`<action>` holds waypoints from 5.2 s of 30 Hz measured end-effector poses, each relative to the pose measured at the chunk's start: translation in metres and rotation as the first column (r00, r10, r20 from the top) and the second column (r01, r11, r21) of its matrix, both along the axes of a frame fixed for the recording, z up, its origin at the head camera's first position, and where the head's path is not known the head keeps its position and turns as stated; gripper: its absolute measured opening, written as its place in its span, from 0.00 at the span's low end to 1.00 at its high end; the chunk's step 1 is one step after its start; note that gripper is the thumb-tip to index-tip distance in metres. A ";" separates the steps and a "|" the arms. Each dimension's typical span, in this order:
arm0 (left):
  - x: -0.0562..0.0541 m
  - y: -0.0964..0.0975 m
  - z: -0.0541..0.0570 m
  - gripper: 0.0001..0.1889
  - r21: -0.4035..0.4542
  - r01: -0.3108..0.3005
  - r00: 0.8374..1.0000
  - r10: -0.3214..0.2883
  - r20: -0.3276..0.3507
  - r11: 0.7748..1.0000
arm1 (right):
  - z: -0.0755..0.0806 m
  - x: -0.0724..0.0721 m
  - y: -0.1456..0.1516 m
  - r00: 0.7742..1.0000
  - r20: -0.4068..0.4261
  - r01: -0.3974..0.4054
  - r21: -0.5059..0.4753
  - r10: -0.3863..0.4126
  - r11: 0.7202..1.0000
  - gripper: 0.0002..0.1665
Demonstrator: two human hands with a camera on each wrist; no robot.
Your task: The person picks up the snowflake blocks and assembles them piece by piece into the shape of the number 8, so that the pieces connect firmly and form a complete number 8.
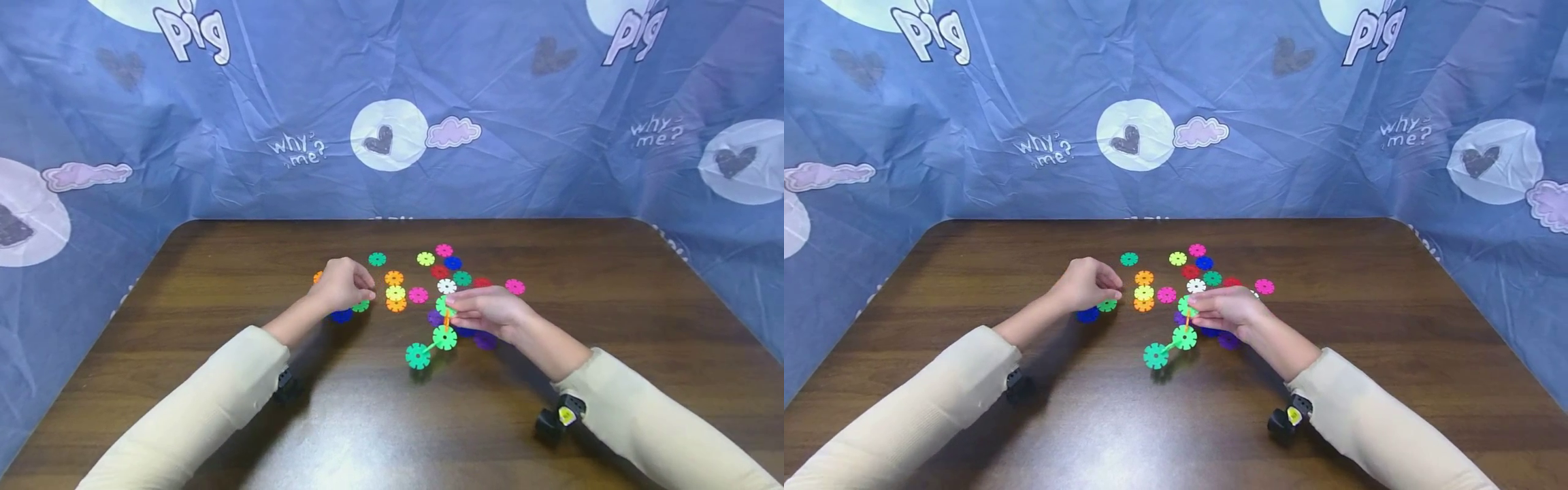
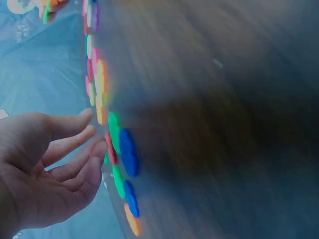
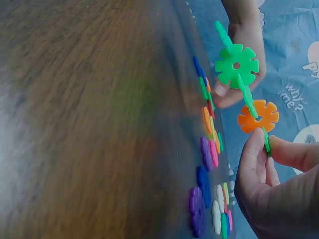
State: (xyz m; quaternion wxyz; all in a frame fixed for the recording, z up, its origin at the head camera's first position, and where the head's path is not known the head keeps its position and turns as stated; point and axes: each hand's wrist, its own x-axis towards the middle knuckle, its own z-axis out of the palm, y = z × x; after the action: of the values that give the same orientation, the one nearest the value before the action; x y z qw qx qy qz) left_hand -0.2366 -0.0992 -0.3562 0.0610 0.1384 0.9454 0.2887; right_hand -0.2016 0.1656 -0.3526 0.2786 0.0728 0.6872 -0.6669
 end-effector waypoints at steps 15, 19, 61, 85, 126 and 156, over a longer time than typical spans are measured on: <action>0.005 -0.011 -0.006 0.13 -0.017 0.080 0.992 -0.081 -0.095 0.997 | -0.011 0.002 0.001 1.000 0.016 -0.006 -0.056 0.007 0.998 0.26; 0.009 -0.005 -0.004 0.07 0.075 0.127 0.988 -0.119 -0.100 0.989 | -0.011 0.002 -0.004 1.000 0.010 -0.027 -0.030 0.027 0.999 0.24; 0.023 0.032 0.007 0.06 0.122 0.363 0.905 -0.318 -0.283 0.924 | -0.006 -0.001 -0.025 0.998 -0.024 -0.050 -0.007 0.050 0.999 0.27; 0.020 0.030 0.001 0.06 0.065 0.523 0.779 -0.446 -0.440 0.850 | -0.001 0.001 -0.037 0.998 -0.053 -0.018 0.100 0.024 0.995 0.22; 0.035 0.053 0.012 0.04 0.421 -0.200 0.941 0.055 0.333 0.885 | 0.001 0.007 -0.025 0.998 -0.056 -0.040 -0.038 0.038 0.998 0.27; 0.015 0.080 -0.009 0.12 -0.127 0.297 0.949 -0.307 -0.074 0.947 | -0.007 0.020 0.047 0.995 -0.009 -0.096 0.051 0.096 0.994 0.06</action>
State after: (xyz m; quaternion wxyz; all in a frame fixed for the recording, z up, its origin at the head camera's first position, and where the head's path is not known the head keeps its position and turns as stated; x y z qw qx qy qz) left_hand -0.2212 -0.0190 -0.3651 0.0684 0.2911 0.9298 0.2148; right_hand -0.1818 0.2124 -0.3593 0.3046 0.0431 0.7082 -0.6354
